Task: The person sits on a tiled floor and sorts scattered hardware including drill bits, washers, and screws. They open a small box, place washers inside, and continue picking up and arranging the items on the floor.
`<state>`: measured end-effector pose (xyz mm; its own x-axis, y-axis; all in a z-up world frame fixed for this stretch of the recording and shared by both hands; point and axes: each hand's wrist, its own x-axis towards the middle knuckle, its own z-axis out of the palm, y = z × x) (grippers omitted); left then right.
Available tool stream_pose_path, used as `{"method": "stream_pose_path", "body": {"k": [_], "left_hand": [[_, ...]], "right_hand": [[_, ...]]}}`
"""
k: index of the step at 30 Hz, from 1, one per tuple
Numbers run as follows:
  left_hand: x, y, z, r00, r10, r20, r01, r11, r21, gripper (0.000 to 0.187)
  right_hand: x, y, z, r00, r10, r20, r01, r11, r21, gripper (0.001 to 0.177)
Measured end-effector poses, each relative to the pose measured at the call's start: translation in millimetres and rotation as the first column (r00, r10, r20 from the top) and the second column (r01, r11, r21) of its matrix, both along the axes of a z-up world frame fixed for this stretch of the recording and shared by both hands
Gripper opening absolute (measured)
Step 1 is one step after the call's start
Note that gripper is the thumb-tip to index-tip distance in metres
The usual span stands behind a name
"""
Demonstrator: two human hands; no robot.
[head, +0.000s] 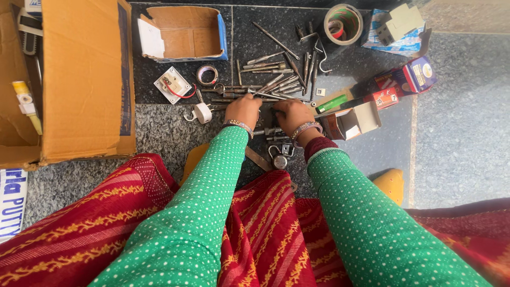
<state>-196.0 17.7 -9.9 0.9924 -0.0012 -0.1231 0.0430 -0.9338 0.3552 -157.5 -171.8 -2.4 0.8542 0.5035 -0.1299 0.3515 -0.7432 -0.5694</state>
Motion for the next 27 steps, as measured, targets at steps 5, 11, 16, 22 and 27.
{"method": "stream_pose_path", "body": {"k": [5,11,16,22,27], "left_hand": [[11,-2,-12,1.000,-0.020,0.013,0.020,0.999,0.036,0.008],[14,1,-15,0.999,-0.032,-0.037,0.031,0.999,-0.033,0.009],[15,-6,-13,0.998,0.034,-0.052,-0.050,0.934,-0.353,0.012],[54,-44,1,0.999,-0.049,0.002,0.035,0.680,-0.732,0.013],[60,-59,29,0.980,0.172,0.099,-0.028,0.614,-0.788,0.008]], "right_hand": [[3,-9,1,0.999,0.037,0.011,-0.038,0.999,0.030,0.028],[11,-12,0,0.986,-0.028,-0.162,0.025,0.999,-0.019,0.028],[30,-10,2,0.847,-0.239,-0.475,0.369,0.907,0.202,0.029],[51,-15,21,0.240,-0.208,-0.948,0.857,0.505,0.106,0.029],[71,-49,57,0.335,-0.073,-0.939,0.739,0.639,0.213,0.035]]}}
